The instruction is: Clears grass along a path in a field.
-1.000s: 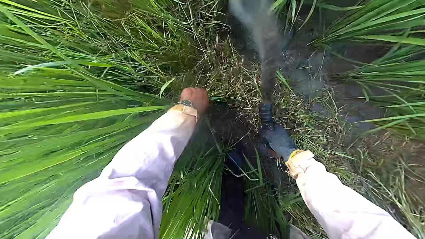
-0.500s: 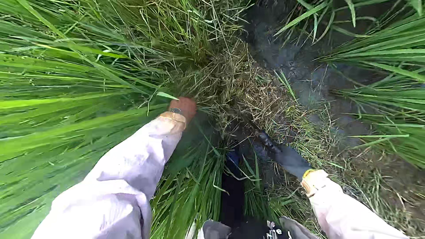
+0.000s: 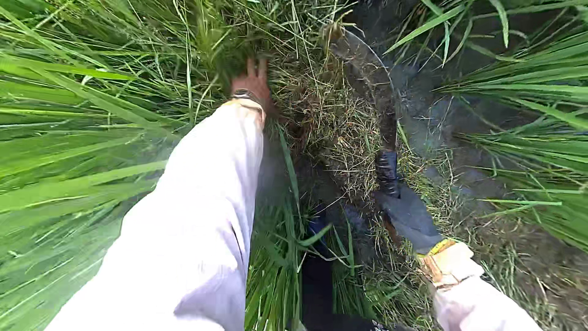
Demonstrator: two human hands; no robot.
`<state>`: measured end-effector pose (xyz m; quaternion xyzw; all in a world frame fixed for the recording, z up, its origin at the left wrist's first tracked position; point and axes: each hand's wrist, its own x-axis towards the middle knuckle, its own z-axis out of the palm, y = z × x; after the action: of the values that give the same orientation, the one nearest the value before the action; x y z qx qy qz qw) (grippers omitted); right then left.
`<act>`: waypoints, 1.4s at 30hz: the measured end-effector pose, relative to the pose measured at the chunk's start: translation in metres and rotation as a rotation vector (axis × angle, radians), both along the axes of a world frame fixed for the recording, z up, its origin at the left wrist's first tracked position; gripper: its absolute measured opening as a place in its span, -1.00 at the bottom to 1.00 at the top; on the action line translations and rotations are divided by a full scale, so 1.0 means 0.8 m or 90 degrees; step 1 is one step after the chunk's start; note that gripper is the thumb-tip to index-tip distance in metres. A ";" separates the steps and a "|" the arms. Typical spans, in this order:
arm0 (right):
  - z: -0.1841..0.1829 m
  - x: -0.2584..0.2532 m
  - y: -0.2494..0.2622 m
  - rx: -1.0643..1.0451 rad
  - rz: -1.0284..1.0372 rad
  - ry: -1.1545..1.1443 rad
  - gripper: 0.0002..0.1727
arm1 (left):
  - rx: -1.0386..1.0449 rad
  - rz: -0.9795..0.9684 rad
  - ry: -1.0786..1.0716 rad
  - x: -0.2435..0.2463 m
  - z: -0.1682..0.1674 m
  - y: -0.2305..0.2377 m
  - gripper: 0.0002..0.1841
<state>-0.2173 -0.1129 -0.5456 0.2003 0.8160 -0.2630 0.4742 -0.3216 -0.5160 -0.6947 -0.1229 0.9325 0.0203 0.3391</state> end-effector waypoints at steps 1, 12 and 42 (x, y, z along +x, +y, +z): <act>0.005 -0.015 -0.017 -0.023 0.021 0.010 -0.46 | 0.011 0.106 -0.051 0.014 0.000 -0.019 0.29; -0.071 -0.032 -0.143 0.005 0.276 0.053 -0.46 | 0.074 0.173 -0.206 0.086 0.025 0.006 -0.64; -0.055 0.017 -0.137 0.049 0.327 -0.143 -0.36 | 0.148 0.122 -0.280 0.275 -0.053 0.049 -0.83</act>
<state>-0.2040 -0.2226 -0.5895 0.0324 0.7919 -0.0794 0.6047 -0.1013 -0.4768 -0.7369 -0.1726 0.8117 0.1319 0.5422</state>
